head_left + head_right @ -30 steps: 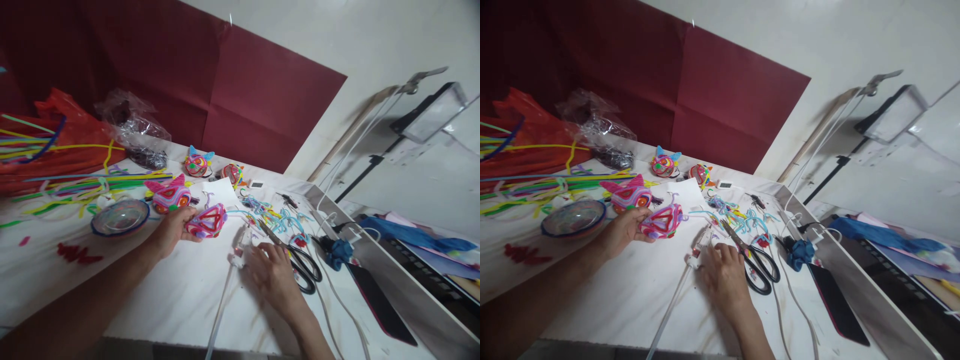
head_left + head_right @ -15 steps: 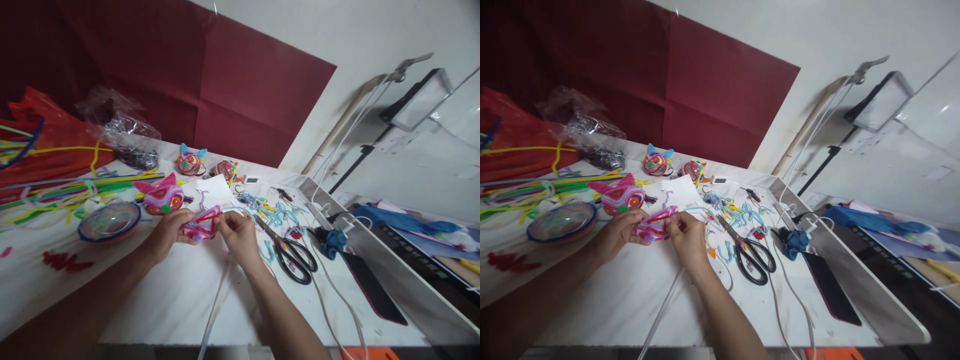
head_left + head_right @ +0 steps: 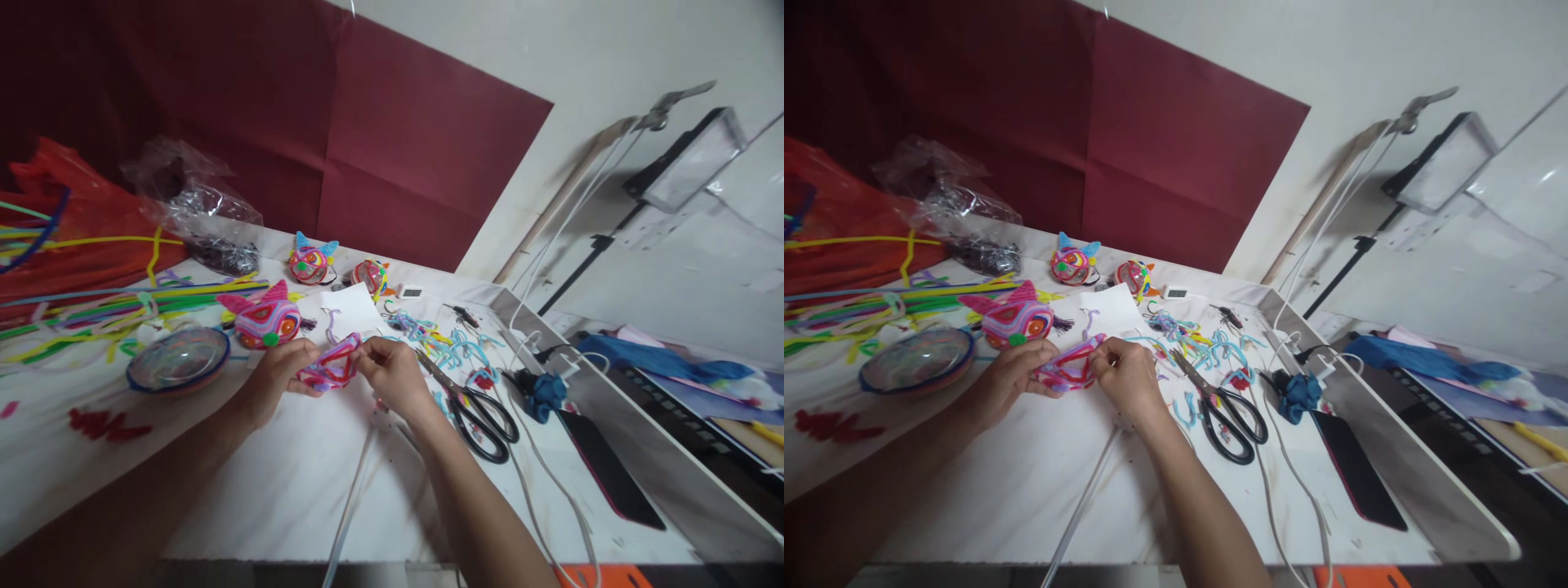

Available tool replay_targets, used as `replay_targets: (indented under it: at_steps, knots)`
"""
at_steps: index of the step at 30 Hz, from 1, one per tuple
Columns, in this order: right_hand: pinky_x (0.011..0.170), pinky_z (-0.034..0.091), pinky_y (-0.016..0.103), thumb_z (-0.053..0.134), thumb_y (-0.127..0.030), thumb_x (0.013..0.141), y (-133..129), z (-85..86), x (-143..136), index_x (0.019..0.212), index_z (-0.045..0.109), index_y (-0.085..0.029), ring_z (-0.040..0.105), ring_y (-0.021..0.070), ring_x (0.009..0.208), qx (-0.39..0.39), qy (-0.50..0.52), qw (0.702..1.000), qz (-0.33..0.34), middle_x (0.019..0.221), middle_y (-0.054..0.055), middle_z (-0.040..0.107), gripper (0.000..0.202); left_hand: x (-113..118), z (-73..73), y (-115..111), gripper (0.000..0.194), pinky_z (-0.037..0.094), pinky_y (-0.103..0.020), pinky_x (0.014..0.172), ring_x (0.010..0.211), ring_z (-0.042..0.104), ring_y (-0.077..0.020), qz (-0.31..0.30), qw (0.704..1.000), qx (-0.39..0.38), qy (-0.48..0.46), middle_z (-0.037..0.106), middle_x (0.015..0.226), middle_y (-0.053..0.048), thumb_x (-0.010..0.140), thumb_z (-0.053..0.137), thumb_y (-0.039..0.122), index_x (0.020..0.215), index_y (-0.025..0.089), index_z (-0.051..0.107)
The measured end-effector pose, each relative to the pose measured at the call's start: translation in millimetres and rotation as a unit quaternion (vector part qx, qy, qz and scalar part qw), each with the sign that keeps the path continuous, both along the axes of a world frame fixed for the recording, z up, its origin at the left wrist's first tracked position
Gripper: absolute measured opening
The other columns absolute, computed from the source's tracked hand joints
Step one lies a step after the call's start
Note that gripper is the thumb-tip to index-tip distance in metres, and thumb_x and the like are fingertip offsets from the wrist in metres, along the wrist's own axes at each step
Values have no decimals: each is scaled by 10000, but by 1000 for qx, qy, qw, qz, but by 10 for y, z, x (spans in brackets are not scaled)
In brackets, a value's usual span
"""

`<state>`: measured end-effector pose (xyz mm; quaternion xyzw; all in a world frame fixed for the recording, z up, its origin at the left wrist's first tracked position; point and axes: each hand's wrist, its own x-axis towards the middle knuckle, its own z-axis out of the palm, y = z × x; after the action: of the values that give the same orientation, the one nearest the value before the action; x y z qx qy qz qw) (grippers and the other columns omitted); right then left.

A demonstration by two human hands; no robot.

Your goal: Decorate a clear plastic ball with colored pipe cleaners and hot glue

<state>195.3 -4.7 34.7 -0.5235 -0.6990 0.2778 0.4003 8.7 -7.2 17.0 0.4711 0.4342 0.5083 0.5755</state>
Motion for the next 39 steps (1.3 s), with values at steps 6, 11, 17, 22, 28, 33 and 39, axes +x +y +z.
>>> replay_targets:
  at_steps: [6, 11, 17, 22, 28, 33, 39]
  knots:
    - [555, 319, 231, 581, -241, 762, 31, 124, 8, 607, 605, -214, 493, 129, 551, -20, -53, 998, 2, 539, -50, 516, 159, -24, -15, 13, 317, 611, -343, 543, 611, 603, -167, -12, 1000, 5, 27, 582, 669, 6, 632, 727, 445, 715, 159, 621]
    - [556, 331, 227, 582, -169, 719, 66, 168, 7, 592, 581, -221, 502, 127, 541, -34, -68, 997, 7, 529, -62, 516, 137, -16, -2, -4, 323, 612, -345, 546, 604, 570, -156, -14, 999, 15, 43, 548, 648, 18, 633, 718, 460, 699, 164, 608]
    - [583, 359, 232, 581, -143, 728, 67, 278, 0, 582, 593, -213, 518, 126, 545, -64, -96, 993, 10, 527, -58, 532, 162, -24, -16, -13, 320, 614, -348, 549, 618, 576, -163, -18, 997, 34, 62, 526, 658, 21, 650, 710, 464, 708, 168, 602]
    - [618, 389, 247, 614, -136, 723, 88, 309, 12, 631, 608, -214, 546, 139, 600, -67, -119, 991, 1, 588, -44, 580, 121, -20, -49, 4, 337, 608, -340, 530, 625, 581, -171, -12, 997, 40, 65, 545, 676, 14, 645, 704, 484, 726, 172, 603]
    - [708, 460, 290, 680, -154, 690, 142, 316, 55, 1062, 634, -242, 572, 132, 698, 12, -132, 990, 38, 1079, 12, 638, 385, -27, -32, -10, 333, 602, -335, 526, 597, 572, -160, -22, 998, 26, 51, 545, 650, 14, 653, 699, 480, 714, 166, 607]
    - [690, 461, 273, 577, -126, 736, 234, 304, 103, 1166, 630, -212, 534, 102, 650, -46, -95, 979, 177, 1071, 7, 670, 443, -30, -27, 4, 329, 603, -343, 516, 622, 578, -169, -21, 999, 8, 32, 537, 675, 12, 631, 706, 465, 718, 167, 597]
    - [612, 416, 227, 555, -108, 683, 292, 278, 117, 1019, 666, -176, 497, 79, 611, -105, -7, 971, 215, 859, -36, 605, 360, -27, -46, -6, 325, 600, -341, 534, 643, 600, -183, -39, 999, 6, 27, 569, 687, 1, 660, 690, 477, 735, 173, 604]
